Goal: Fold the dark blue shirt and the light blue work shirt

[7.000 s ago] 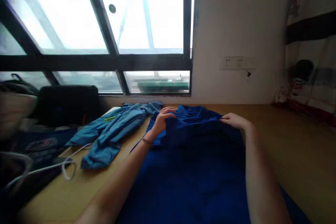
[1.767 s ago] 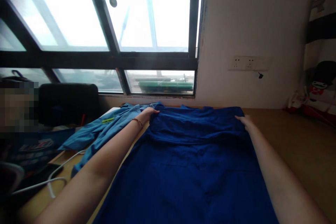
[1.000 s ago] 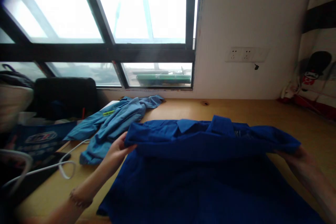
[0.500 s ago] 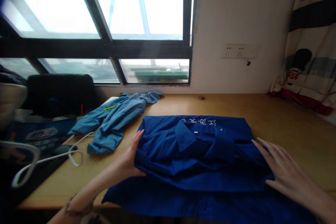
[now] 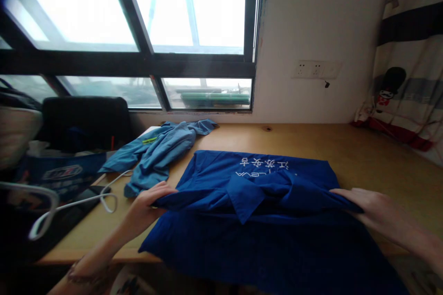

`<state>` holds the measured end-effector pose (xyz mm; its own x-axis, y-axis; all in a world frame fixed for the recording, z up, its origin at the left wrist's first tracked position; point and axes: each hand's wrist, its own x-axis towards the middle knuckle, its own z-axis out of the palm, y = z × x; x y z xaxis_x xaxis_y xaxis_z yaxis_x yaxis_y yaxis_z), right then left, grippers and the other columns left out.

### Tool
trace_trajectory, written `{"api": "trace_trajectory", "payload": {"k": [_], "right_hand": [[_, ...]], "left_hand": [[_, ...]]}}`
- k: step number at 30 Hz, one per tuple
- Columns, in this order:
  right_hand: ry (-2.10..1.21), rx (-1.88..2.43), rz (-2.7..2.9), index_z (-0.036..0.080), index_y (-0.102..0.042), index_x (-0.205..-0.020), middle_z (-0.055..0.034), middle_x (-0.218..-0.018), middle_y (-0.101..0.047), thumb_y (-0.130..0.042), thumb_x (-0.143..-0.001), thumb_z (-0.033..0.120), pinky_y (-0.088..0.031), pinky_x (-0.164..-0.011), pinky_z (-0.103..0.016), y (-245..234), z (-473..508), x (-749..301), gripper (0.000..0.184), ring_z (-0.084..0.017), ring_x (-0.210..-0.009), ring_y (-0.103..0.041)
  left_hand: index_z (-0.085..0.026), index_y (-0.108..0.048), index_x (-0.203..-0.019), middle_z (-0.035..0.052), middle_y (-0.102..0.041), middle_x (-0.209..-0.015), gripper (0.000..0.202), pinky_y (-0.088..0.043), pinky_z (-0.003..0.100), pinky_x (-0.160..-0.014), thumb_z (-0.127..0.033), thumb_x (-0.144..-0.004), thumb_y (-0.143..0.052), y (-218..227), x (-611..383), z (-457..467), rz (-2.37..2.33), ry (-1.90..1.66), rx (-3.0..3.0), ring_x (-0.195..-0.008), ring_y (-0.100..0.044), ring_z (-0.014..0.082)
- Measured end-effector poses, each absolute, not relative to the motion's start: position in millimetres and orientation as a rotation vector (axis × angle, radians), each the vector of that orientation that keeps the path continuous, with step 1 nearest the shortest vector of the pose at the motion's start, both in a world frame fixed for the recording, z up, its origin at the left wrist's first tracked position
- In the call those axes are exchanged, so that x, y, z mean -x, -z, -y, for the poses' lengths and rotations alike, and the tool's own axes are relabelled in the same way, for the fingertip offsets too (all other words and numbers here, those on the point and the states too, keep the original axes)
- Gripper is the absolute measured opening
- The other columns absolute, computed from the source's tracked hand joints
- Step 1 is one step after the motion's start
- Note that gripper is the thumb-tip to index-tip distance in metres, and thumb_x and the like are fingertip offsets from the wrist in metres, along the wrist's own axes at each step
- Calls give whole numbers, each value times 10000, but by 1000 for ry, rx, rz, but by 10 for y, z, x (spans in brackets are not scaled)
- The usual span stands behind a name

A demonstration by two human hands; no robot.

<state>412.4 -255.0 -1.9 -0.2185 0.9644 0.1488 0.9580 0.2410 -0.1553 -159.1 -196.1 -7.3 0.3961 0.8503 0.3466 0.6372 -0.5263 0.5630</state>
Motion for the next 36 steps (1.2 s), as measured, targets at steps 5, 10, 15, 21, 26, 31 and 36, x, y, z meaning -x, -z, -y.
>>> {"api": "trace_trajectory", "payload": {"k": [5,10,15,21,26,31,36], "right_hand": [[-220,1723,2484,543,-490,-1070,30,-1011,-631,-596,-638,280,-532,-737,-393,410,3052,-4129,517,-283,-920,-586],[-215,1810,2453,465,-306,-1270,40,-1224,-502,-582,-655,322,-474,-872,-435,849,3470,-3837,689,-307,-1070,-494],[78,1802,2390,362,-182,-1352,-1,-1317,-396,-575,-572,221,-411,-909,-513,923,3420,-3400,885,-351,-1154,-401],[-204,1739,2464,324,-344,-1303,19,-1328,-383,-496,-567,120,-356,-973,-449,795,3083,-3495,779,-289,-1194,-372],[-652,1771,2441,281,-519,-1184,-11,-1274,-460,-556,-627,248,-297,-1001,-396,428,2420,-3783,560,-273,-1173,-401],[-581,1880,2437,260,-546,-1151,-27,-1230,-505,-640,-547,329,-234,-1014,-443,248,1665,-3888,615,-328,-1181,-372],[-638,1615,2483,187,-152,-1377,-80,-1357,-338,-679,-521,438,-294,-995,-384,248,1697,-3508,1037,-293,-1195,-359]], "left_hand": [[-258,-624,-982,51,-631,-912,455,-418,375,-811,-72,-606,-448,475,1842,2158,-1435,-605,-2749,-868,-538,217],[-284,-398,-1270,73,-461,-1256,588,-315,431,-962,-76,-720,-400,528,1723,2371,-1464,-622,-3068,-1161,-395,244],[-374,-343,-1278,-17,-335,-1366,595,-109,526,-1030,-79,-766,-415,335,1230,2604,-1119,-550,-3359,-1262,-245,266],[-275,-257,-1337,60,-355,-1354,617,-296,505,-944,-73,-765,-374,593,740,2459,-1262,-385,-3113,-1190,-349,289],[-207,-349,-1295,127,-445,-1268,574,-346,511,-883,-106,-733,-405,743,420,2189,-1505,-296,-2832,-1124,-406,307],[-205,-457,-1178,132,-547,-1103,417,-419,446,-789,-287,-769,-467,493,106,1969,-1648,-177,-2681,-1013,-494,287],[-147,-602,-875,128,-629,-848,502,-455,356,-723,-440,-868,-195,101,76,1598,-1510,34,-2591,-803,-603,243]]}}
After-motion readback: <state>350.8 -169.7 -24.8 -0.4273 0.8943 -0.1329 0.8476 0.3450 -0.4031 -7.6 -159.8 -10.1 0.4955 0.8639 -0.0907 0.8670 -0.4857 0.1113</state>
